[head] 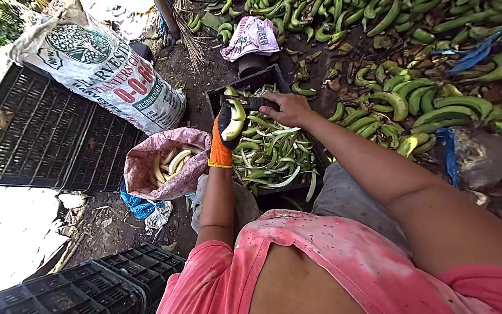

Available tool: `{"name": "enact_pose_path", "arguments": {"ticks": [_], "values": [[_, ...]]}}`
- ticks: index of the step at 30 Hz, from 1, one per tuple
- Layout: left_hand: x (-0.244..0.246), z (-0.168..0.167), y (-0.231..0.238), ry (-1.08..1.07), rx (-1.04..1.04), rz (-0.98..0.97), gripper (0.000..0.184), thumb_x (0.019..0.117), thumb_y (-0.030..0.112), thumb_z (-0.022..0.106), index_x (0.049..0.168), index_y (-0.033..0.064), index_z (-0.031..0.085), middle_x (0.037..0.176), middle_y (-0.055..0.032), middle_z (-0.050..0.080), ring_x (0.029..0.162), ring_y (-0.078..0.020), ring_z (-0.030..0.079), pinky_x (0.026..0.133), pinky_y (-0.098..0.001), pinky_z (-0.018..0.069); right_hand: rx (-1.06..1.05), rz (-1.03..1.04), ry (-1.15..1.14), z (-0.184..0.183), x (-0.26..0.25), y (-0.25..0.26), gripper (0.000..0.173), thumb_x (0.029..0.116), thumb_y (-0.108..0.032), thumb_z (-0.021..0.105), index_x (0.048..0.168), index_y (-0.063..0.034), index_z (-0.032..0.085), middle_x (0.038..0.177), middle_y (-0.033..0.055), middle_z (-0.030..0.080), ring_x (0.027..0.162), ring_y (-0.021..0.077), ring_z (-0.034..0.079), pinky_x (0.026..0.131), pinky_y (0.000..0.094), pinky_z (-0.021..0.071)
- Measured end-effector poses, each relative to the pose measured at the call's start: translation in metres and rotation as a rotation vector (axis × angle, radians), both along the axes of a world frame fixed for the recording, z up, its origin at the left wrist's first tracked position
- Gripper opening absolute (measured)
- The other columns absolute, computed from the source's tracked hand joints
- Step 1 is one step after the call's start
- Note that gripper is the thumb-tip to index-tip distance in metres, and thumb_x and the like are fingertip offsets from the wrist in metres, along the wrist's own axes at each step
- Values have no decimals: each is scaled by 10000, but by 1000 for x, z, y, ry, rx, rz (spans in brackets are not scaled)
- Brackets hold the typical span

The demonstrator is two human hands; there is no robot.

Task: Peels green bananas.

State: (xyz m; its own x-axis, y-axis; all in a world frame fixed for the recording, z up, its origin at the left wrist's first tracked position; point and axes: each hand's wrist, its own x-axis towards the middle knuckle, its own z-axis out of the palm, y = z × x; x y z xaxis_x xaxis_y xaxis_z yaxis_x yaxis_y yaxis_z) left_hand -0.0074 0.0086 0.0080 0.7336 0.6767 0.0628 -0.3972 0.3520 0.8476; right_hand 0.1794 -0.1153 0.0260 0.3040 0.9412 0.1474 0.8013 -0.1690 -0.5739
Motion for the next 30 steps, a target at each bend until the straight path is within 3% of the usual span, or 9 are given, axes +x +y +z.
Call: {"name": "enact_pose_path", "arguments": {"ticks": [4,6,9,15,18,21,24,27,30], "values": [[-15,-4,10,5,-33,-279,311,1089,262,387,1278,109,580,927,-77,695,741,-131,665,654,-276,578,45,-117,-3,5,50,8,553,1058,-534,466,1471,-184,580,1285,228,686,1170,502,643,917,769,429],[-21,-3,13,56,101,-246,357,1088,249,389,1384,103,525,1057,-71,689,882,-129,671,797,-306,582,20,-187,19,12,67,-1,558,1056,-542,461,1488,-203,564,1303,244,673,1198,524,619,937,791,400],[-8,-14,23,49,126,-16,410,1104,375,324,1346,106,516,1057,-113,698,809,-173,682,692,-325,595,-5,-129,-9,23,48,-15,531,1051,-528,480,1437,-185,605,1178,254,710,1095,511,664,879,772,439],[16,-7,12,261,220,632,453,1103,284,405,1505,76,415,1341,-120,601,1175,-161,616,1010,-374,528,-154,31,92,12,-49,-29,497,1062,-552,438,1240,-140,652,846,160,697,816,400,693,684,646,505],[18,-7,9,217,167,667,455,1103,300,412,1502,80,402,1281,-127,620,1106,-176,641,956,-397,556,-170,-2,131,4,-46,-30,525,1061,-570,423,1297,-157,646,889,174,712,856,410,699,714,654,505],[16,-8,6,186,216,499,387,1104,274,413,1399,39,501,1144,-114,666,987,-168,673,873,-378,587,-177,-17,169,-2,-25,-24,537,1059,-571,442,1391,-188,618,1011,212,729,967,448,698,807,706,494],[1,-6,8,103,240,63,378,1089,275,382,1359,59,535,1105,-95,679,925,-162,674,812,-361,598,-132,-12,161,-1,1,-14,544,1056,-561,459,1446,-205,590,1136,223,723,1066,463,683,875,731,472],[-10,2,6,61,146,-202,340,1072,289,419,1275,90,604,1084,-57,714,958,-136,696,865,-348,595,-98,34,152,6,32,2,540,1067,-510,480,1491,-186,561,1318,207,674,1215,455,630,990,738,419],[-17,1,15,-2,140,-385,400,1037,327,479,1323,71,588,1045,-87,732,853,-135,700,763,-304,597,-90,-54,99,1,67,4,520,1062,-525,481,1489,-241,566,1332,193,672,1231,463,620,993,752,408]]}}
